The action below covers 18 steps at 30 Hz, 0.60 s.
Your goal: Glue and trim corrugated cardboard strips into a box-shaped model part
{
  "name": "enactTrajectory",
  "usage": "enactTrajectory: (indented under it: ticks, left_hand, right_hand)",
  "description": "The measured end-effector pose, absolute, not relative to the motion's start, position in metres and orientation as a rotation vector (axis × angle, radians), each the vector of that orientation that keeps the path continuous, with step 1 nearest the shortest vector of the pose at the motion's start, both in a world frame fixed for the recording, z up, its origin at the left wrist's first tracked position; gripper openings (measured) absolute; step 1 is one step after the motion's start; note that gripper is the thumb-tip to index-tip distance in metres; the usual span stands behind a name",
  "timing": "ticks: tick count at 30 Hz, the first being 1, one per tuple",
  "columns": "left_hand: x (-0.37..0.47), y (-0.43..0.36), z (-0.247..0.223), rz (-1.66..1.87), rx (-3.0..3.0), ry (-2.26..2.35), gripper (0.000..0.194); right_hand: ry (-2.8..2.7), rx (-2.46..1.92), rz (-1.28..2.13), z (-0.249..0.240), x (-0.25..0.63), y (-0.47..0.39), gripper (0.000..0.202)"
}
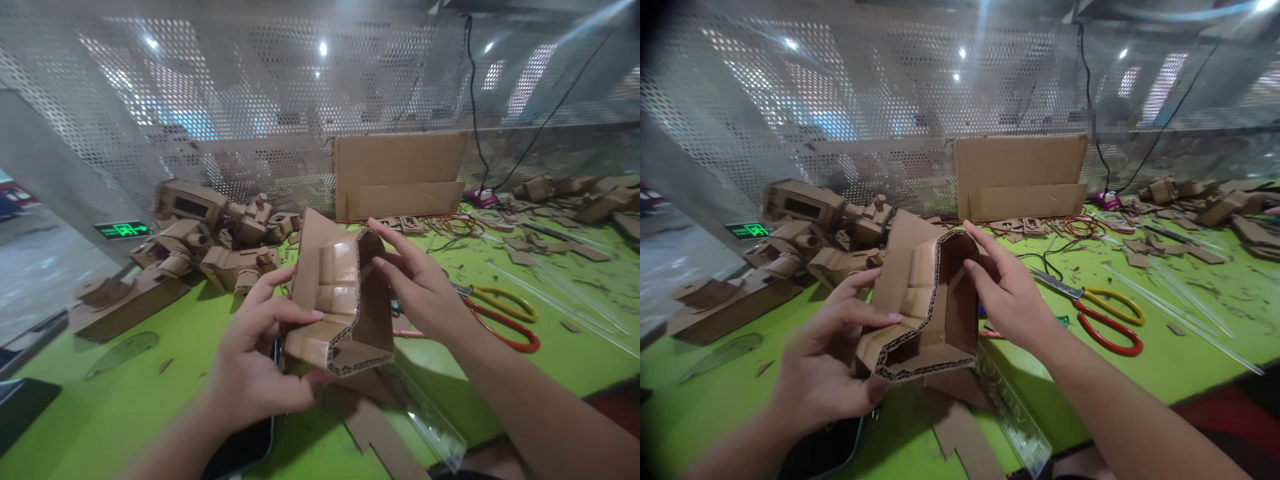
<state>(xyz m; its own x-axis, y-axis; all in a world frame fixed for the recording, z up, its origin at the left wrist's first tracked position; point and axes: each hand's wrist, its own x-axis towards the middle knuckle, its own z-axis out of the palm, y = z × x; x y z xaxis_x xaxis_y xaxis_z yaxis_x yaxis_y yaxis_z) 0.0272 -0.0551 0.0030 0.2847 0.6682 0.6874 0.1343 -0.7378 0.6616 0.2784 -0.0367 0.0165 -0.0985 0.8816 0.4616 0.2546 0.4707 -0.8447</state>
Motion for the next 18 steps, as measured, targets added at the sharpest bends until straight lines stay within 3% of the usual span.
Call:
enactTrajectory:
  ticks: [5,13,18]
  left_hand:
    - [0.025,-0.053,0.005,1.486,2.105,0.728,0.043]
    - [0.022,-0.053,0.004,1.556,2.096,0.758,0.046]
    - [0.016,-0.049,-0.006,1.588,2.131,0.779,0.05]
  right_hand:
    - [-1.471,-1.0,0.95,0.017,0.275,-0.034,0.031]
    - [-1.45,-0.778,1.313,0.013,0.274,-0.039,0.034]
    - [-1.427,-0.799,1.354,0.008,0.275,-0.038,0.044]
